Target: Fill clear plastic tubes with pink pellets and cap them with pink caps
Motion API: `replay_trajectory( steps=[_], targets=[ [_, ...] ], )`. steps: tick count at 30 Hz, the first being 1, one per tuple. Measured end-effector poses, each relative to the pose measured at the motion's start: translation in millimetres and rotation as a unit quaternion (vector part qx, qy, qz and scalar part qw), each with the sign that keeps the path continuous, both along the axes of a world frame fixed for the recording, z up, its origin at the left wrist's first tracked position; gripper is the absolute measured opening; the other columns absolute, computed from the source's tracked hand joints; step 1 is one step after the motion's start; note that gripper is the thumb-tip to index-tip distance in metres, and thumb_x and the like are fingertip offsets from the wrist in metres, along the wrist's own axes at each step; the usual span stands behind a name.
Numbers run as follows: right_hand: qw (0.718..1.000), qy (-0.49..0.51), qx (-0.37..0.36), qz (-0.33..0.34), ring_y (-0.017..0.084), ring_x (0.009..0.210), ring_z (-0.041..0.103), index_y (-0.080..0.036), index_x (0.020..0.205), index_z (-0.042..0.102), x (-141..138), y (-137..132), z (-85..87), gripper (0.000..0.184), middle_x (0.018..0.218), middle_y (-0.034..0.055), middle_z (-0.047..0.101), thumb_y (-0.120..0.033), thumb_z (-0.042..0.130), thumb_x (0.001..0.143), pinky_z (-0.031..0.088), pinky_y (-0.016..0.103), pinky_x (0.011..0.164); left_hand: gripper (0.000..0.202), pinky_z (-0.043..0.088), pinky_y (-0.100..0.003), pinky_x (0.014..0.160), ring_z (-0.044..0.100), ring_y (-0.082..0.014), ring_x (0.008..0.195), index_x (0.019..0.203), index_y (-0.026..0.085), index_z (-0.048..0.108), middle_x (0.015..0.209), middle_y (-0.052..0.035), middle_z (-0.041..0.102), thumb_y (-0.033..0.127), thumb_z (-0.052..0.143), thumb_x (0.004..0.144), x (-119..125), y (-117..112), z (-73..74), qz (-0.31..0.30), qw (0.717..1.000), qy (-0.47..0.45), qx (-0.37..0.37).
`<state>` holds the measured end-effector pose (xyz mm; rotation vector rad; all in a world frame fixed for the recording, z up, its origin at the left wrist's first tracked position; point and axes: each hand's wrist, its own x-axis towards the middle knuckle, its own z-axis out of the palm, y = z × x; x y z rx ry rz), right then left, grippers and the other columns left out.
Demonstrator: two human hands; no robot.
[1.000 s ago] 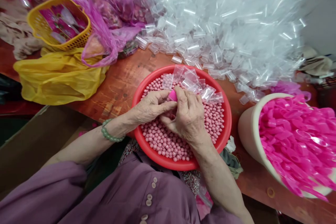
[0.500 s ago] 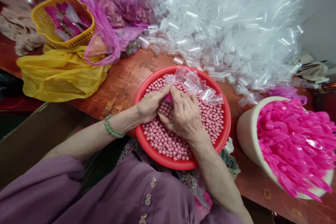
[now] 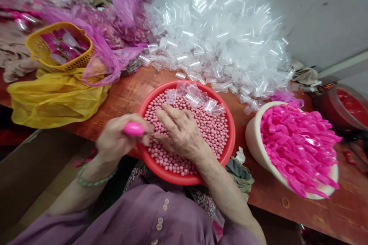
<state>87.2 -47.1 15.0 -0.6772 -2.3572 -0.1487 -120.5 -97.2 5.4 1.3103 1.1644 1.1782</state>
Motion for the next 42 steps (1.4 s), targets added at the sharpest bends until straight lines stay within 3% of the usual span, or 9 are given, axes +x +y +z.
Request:
replay_trajectory(
  steps=[2,5,9,12,16,20,23,32,42],
  targets=[
    [0.999,0.022,0.0,-0.033,0.029,0.113,0.067,-0.017,0.145,0.044,10.2,4.8,-1.2,0.06,0.123,0.018,0.069,-0.032,0.066,0.091,0.056,0.044,0.089,0.041,0.05,-0.034,0.066,0.061,-0.0212,0.065,0.076,0.019,0.067,0.065,-0.0046,0.065,0.044,0.04,0.094,-36.9,-33.3,1.4,0.073,0.996,-0.026,-0.037],
    [0.996,0.026,-0.024,-0.083,0.028,0.099,0.07,-0.019,0.129,0.059,22.3,11.7,-5.9,0.04,0.109,0.0136,0.074,-0.03,0.066,0.091,0.058,0.044,0.085,0.035,0.044,-0.029,0.059,0.056,-0.0172,0.058,0.074,0.02,0.066,0.065,-0.0011,0.065,0.043,0.047,0.092,-95.5,-79.3,-18.9,0.106,0.971,0.11,-0.186],
    [0.994,0.006,-0.075,-0.074,0.025,0.088,0.071,-0.021,0.107,0.067,22.8,14.5,-9.7,0.016,0.096,0.0096,0.076,-0.027,0.063,0.093,0.057,0.041,0.079,0.037,0.045,-0.029,0.064,0.056,-0.0197,0.061,0.058,0.021,0.052,0.06,-0.0033,0.061,0.037,0.042,0.09,-146.6,-119.2,-63.9,0.025,0.87,0.4,-0.286],
    [0.994,0.012,-0.093,-0.061,0.024,0.084,0.07,-0.021,0.098,0.068,19.6,13.8,-10.0,0.009,0.092,0.0087,0.076,-0.026,0.063,0.093,0.057,0.04,0.077,0.028,0.046,-0.032,0.067,0.063,-0.0247,0.066,0.061,0.02,0.06,0.065,-0.0087,0.066,0.031,0.047,0.083,-157.6,-128.6,-78.6,-0.031,0.807,0.493,-0.325],
    [0.991,0.042,-0.117,-0.055,0.025,0.082,0.07,-0.024,0.097,0.069,24.0,14.1,-14.2,0.008,0.091,0.0072,0.075,-0.027,0.065,0.091,0.056,0.043,0.077,0.028,0.05,-0.034,0.081,0.07,-0.0278,0.09,0.089,0.017,0.073,0.092,-0.0126,0.076,0.039,0.057,0.087,-141.5,-121.5,-51.7,0.047,0.865,0.394,-0.307],
    [0.993,0.057,-0.093,-0.045,0.027,0.08,0.07,-0.03,0.103,0.071,28.4,17.3,-20.0,0.014,0.089,0.007,0.075,-0.028,0.069,0.089,0.055,0.043,0.074,0.038,0.055,-0.031,0.085,0.068,-0.0234,0.104,0.116,0.02,0.071,0.123,-0.0119,0.071,0.038,0.07,0.082,-96.7,-91.3,-15.7,0.122,0.985,0.022,-0.117],
    [0.991,0.104,-0.079,-0.02,0.025,0.072,0.07,-0.031,0.102,0.072,24.4,12.3,-12.3,0.015,0.083,0.0058,0.076,-0.027,0.072,0.087,0.054,0.039,0.065,0.05,0.056,-0.025,0.074,0.066,-0.0201,0.108,0.122,0.029,0.068,0.152,-0.0089,0.052,0.028,0.08,0.073,-58.4,-60.6,-7.2,0.114,0.986,-0.121,0.028],
    [0.905,0.183,-0.383,0.03,0.015,0.075,0.072,-0.025,0.096,0.074,-5.0,-37.6,27.1,0.007,0.086,-0.0009,0.077,-0.023,0.07,0.09,0.059,0.028,0.07,0.053,0.058,-0.026,0.076,0.061,-0.0243,0.121,0.143,0.036,0.049,0.167,-0.006,0.025,0.027,0.061,0.091,11.6,-41.4,-0.2,0.063,0.982,-0.049,0.173],
    [0.697,0.311,-0.642,0.069,0.013,0.068,0.067,-0.02,0.08,0.07,-27.5,-47.1,19.5,0.018,0.078,-0.0003,0.072,-0.036,0.077,0.084,0.057,0.025,0.062,0.052,0.059,-0.043,0.094,0.061,-0.0288,0.127,0.145,0.047,0.037,0.162,-0.0035,0.03,0.028,0.052,0.098,29.3,-47.7,-10.5,0.063,0.968,0.042,0.24]
  ],
)
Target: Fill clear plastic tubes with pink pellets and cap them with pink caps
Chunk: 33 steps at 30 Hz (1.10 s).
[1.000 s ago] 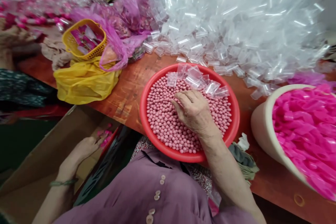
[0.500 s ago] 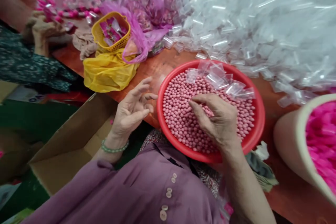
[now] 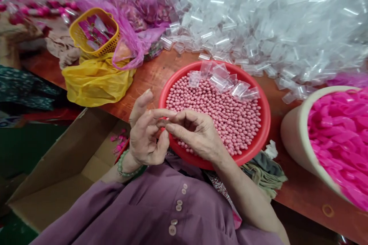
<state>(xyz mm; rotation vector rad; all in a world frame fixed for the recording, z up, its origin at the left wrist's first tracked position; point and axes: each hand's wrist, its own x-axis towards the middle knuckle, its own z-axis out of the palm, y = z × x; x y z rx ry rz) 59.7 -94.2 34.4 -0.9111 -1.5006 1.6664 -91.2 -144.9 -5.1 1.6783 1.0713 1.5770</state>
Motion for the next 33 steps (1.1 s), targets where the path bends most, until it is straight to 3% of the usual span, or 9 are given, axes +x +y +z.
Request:
replay_trajectory(
  steps=[4,8,10,15,19,22,24,28,33],
  targets=[
    [0.993,0.081,-0.091,0.009,0.009,0.064,0.064,-0.021,0.082,0.071,5.1,2.9,-4.8,0.012,0.073,-0.0031,0.069,-0.03,0.079,0.082,0.056,0.022,0.062,0.064,0.062,-0.039,0.088,0.066,-0.0245,0.12,0.151,0.05,0.026,0.161,-0.0047,0.029,0.02,0.048,0.099,3.2,12.3,-0.6,0.032,0.993,0.043,0.107],
    [0.98,0.111,-0.163,0.011,0.009,0.064,0.064,-0.021,0.082,0.072,8.6,4.9,-6.5,0.012,0.072,-0.0026,0.069,-0.029,0.08,0.08,0.056,0.022,0.063,0.077,0.065,-0.029,0.079,0.065,-0.0163,0.113,0.16,0.026,0.019,0.165,-0.0105,0.018,0.003,0.045,0.091,3.0,24.9,-5.3,0.031,0.973,0.075,0.218],
    [0.976,0.121,-0.181,0.011,0.009,0.062,0.063,-0.021,0.081,0.072,8.4,5.7,-7.6,0.011,0.072,-0.003,0.069,-0.028,0.081,0.079,0.055,0.021,0.063,0.078,0.065,-0.026,0.079,0.064,-0.0157,0.114,0.16,0.022,0.019,0.166,-0.011,0.017,0.0,0.045,0.089,3.5,26.1,-8.7,0.029,0.973,0.073,0.217],
    [0.973,0.126,-0.191,0.013,0.007,0.062,0.065,-0.022,0.086,0.073,7.6,6.0,-7.5,0.009,0.078,-0.0028,0.072,-0.028,0.079,0.082,0.056,0.021,0.065,0.072,0.063,-0.02,0.072,0.064,-0.0156,0.113,0.157,0.031,0.028,0.164,-0.0093,0.023,0.006,0.047,0.093,5.3,19.7,-7.2,0.021,0.99,0.023,0.135],
    [0.995,0.023,-0.094,0.001,0.01,0.07,0.069,-0.023,0.092,0.075,16.6,5.9,-0.9,0.01,0.08,-0.0003,0.074,-0.031,0.075,0.086,0.056,0.022,0.068,0.058,0.061,-0.022,0.07,0.065,-0.0123,0.095,0.145,0.029,0.048,0.141,-0.0111,0.048,0.012,0.059,0.091,-9.4,34.1,0.3,0.084,0.993,-0.003,0.08],
    [0.995,-0.085,0.026,-0.044,0.013,0.075,0.069,-0.023,0.093,0.076,32.3,9.8,1.0,0.012,0.083,0.0015,0.075,-0.034,0.072,0.088,0.055,0.023,0.069,0.044,0.058,-0.02,0.074,0.062,-0.0069,0.082,0.128,0.025,0.063,0.122,-0.0062,0.055,0.009,0.06,0.087,-33.1,70.8,-4.5,0.174,0.984,0.007,0.039],
    [0.983,-0.146,0.086,-0.074,0.014,0.075,0.069,-0.023,0.093,0.076,44.5,15.4,0.2,0.014,0.083,0.0018,0.075,-0.035,0.07,0.09,0.054,0.024,0.069,0.039,0.057,-0.021,0.077,0.063,-0.0076,0.084,0.119,0.021,0.067,0.122,-0.0065,0.056,0.008,0.059,0.084,-49.0,103.6,-12.9,0.186,0.983,0.007,-0.013],
    [0.947,-0.254,0.17,-0.104,0.016,0.076,0.069,-0.021,0.093,0.073,60.8,36.9,1.3,0.016,0.083,0.0029,0.074,-0.035,0.065,0.092,0.053,0.027,0.069,0.037,0.059,-0.027,0.084,0.066,-0.0155,0.103,0.11,0.017,0.069,0.128,-0.0106,0.057,0.008,0.055,0.077,-58.9,157.0,-22.2,0.111,0.99,0.004,-0.091],
    [0.86,-0.422,0.28,-0.052,0.021,0.075,0.068,-0.017,0.095,0.067,41.9,86.2,3.1,0.018,0.085,0.0083,0.074,-0.034,0.061,0.094,0.051,0.033,0.07,0.032,0.053,-0.037,0.103,0.06,-0.0219,0.124,0.114,0.017,0.069,0.132,-0.0114,0.06,0.014,0.053,0.085,-34.2,172.7,-4.4,-0.013,0.996,0.076,-0.038]
  ],
)
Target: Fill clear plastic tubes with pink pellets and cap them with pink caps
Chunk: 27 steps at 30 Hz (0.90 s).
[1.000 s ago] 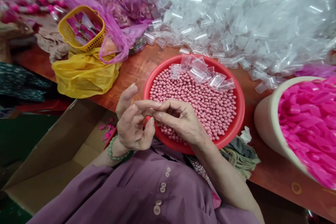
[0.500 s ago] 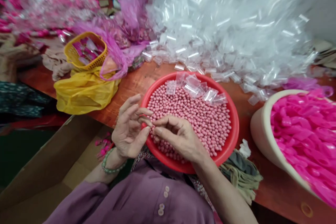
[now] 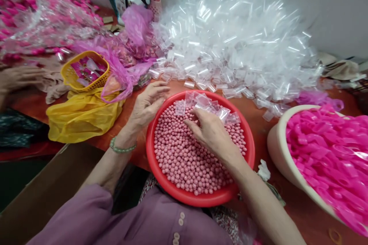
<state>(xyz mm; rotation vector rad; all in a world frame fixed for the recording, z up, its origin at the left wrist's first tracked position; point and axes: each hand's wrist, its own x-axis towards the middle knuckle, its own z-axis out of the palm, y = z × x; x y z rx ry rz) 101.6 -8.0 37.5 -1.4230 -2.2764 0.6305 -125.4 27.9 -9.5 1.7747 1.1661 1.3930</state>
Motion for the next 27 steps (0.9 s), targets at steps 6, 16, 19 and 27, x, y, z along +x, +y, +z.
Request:
replay_trajectory(
  steps=[6,16,19,27],
  targets=[
    [0.97,-0.24,0.018,-0.023,0.035,0.097,0.071,-0.007,0.109,0.063,-48.6,35.5,-10.2,0.033,0.101,0.0226,0.074,-0.036,0.059,0.095,0.051,0.04,0.08,0.042,0.051,-0.04,0.108,0.063,-0.0225,0.12,0.126,0.012,0.062,0.128,-0.0148,0.066,0.013,0.044,0.088,12.1,-7.0,-9.3,-0.023,0.995,0.094,-0.009],
    [0.993,-0.088,0.029,0.079,0.023,0.087,0.064,-0.011,0.114,0.059,-29.4,37.6,-28.4,0.027,0.101,0.0132,0.071,-0.016,0.056,0.088,0.046,0.032,0.079,0.047,0.046,-0.045,0.113,0.062,-0.0265,0.125,0.133,0.008,0.06,0.135,-0.0164,0.066,0.019,0.04,0.092,16.0,-11.8,-6.2,-0.072,0.979,0.172,-0.086],
    [0.987,-0.092,0.054,0.122,0.02,0.08,0.059,-0.014,0.099,0.063,-9.4,22.7,-20.6,0.014,0.094,0.0107,0.067,-0.02,0.054,0.091,0.044,0.03,0.074,0.047,0.044,-0.044,0.115,0.061,-0.0271,0.129,0.134,0.01,0.06,0.138,-0.015,0.065,0.021,0.042,0.092,18.7,-11.8,-6.4,-0.111,0.97,0.168,-0.138],
    [0.932,-0.341,0.076,0.099,0.024,0.077,0.058,-0.01,0.102,0.065,33.5,-26.3,-4.0,0.027,0.091,0.016,0.063,-0.005,0.041,0.09,0.038,0.034,0.066,0.044,0.041,-0.045,0.117,0.058,-0.0263,0.132,0.132,0.014,0.06,0.141,-0.0139,0.062,0.029,0.043,0.095,32.6,-30.2,-19.0,-0.189,0.947,0.206,-0.156]
  ],
)
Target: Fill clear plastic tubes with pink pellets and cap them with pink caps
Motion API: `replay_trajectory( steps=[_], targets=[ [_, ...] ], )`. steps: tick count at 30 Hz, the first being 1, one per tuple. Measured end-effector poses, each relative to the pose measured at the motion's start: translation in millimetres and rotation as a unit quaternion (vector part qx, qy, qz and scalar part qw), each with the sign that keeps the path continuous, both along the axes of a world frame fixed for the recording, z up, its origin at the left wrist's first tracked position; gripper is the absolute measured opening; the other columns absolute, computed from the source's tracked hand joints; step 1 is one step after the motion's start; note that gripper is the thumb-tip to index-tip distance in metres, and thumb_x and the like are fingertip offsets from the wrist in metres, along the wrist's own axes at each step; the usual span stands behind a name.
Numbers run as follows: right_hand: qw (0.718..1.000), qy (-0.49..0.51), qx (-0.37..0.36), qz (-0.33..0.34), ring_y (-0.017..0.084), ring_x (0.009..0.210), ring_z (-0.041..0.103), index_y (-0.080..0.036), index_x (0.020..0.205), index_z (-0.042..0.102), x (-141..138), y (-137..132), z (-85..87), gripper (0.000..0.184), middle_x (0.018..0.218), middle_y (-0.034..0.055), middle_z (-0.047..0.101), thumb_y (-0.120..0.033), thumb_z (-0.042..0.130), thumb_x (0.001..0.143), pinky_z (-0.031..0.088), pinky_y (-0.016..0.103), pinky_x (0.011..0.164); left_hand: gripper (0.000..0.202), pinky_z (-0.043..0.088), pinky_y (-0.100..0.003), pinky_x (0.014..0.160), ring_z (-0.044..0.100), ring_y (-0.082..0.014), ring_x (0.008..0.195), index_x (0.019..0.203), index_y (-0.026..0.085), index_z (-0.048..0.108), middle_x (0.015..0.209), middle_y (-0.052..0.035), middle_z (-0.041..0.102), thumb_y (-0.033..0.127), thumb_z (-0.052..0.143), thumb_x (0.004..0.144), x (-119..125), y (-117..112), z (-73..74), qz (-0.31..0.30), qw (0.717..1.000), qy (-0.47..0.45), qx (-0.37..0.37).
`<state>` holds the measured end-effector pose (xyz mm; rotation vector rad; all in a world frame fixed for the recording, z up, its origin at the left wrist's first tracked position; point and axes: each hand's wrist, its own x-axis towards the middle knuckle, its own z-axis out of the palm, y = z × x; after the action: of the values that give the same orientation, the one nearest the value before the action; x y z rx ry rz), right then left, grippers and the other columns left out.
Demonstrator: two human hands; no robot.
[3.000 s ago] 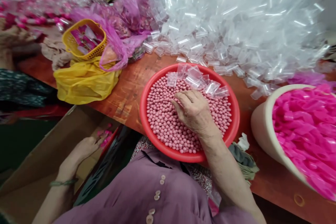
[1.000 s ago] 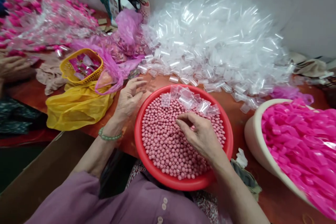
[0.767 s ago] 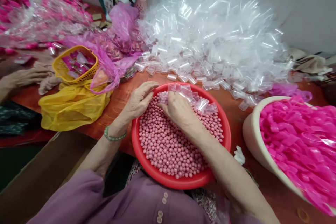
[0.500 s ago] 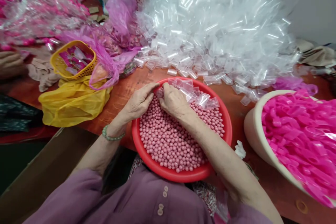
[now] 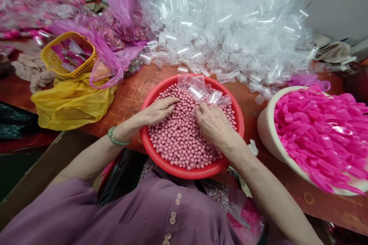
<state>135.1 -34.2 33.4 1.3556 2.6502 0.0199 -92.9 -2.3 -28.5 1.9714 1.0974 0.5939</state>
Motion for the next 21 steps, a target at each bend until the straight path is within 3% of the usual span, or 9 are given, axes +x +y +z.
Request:
replay_trajectory(
  steps=[2,5,8,11,16,19,21],
  targets=[
    [0.999,-0.001,-0.032,0.021,0.024,0.079,0.058,-0.008,0.109,0.063,1.8,-1.8,-0.9,0.034,0.094,0.0161,0.063,0.0,0.038,0.087,0.041,0.034,0.069,0.041,0.043,-0.045,0.115,0.06,-0.0262,0.128,0.127,0.014,0.062,0.136,-0.014,0.065,0.029,0.042,0.095,4.9,-2.4,-0.2,0.011,1.0,-0.009,0.003],
    [0.994,0.035,-0.1,0.022,0.02,0.075,0.058,-0.01,0.11,0.062,-1.3,7.1,0.9,0.029,0.102,0.0159,0.064,-0.007,0.038,0.094,0.043,0.032,0.069,0.039,0.044,-0.045,0.115,0.06,-0.0269,0.128,0.124,0.014,0.063,0.135,-0.0141,0.065,0.029,0.042,0.094,13.7,-5.7,1.4,0.026,1.0,-0.009,0.001],
    [0.985,0.064,-0.159,0.015,0.022,0.087,0.063,-0.011,0.111,0.063,-4.6,25.0,5.1,0.022,0.107,0.0152,0.066,-0.021,0.05,0.097,0.045,0.032,0.076,0.039,0.043,-0.042,0.115,0.06,-0.025,0.128,0.124,0.015,0.063,0.135,-0.0126,0.065,0.029,0.041,0.095,21.3,-8.9,2.8,0.028,1.0,0.003,-0.01],
    [0.979,0.07,-0.192,0.02,0.023,0.095,0.065,-0.011,0.113,0.064,-2.3,37.9,10.2,0.024,0.106,0.0133,0.069,-0.023,0.06,0.092,0.045,0.031,0.081,0.035,0.046,-0.039,0.112,0.063,-0.0233,0.122,0.118,0.016,0.066,0.127,-0.0103,0.069,0.028,0.042,0.095,25.7,-10.6,3.9,0.049,0.998,0.006,-0.038],
    [0.99,-0.004,-0.138,-0.004,0.023,0.077,0.064,-0.012,0.094,0.069,2.0,32.1,17.6,0.014,0.095,0.0152,0.07,-0.023,0.062,0.089,0.041,0.032,0.068,0.032,0.044,-0.042,0.113,0.06,-0.0249,0.126,0.114,0.015,0.067,0.129,-0.0116,0.068,0.028,0.043,0.095,34.0,-11.2,6.1,0.12,0.989,-0.029,-0.081],
    [0.991,-0.03,-0.129,-0.016,0.024,0.076,0.065,-0.011,0.09,0.07,-6.4,26.6,13.7,0.015,0.09,0.0166,0.071,-0.011,0.056,0.084,0.041,0.033,0.067,0.025,0.047,-0.043,0.107,0.063,-0.0245,0.112,0.095,0.017,0.066,0.11,-0.0097,0.071,0.027,0.043,0.095,42.7,-10.6,5.5,0.145,0.985,-0.04,-0.083],
    [0.987,0.014,-0.159,0.009,0.024,0.081,0.065,-0.011,0.091,0.069,-13.6,26.2,6.1,0.019,0.09,0.0153,0.072,-0.007,0.055,0.078,0.043,0.032,0.071,0.024,0.049,-0.042,0.1,0.062,-0.0232,0.1,0.082,0.018,0.06,0.098,-0.0083,0.069,0.026,0.041,0.096,48.6,-10.0,4.3,0.16,0.982,-0.047,-0.088]
  ],
)
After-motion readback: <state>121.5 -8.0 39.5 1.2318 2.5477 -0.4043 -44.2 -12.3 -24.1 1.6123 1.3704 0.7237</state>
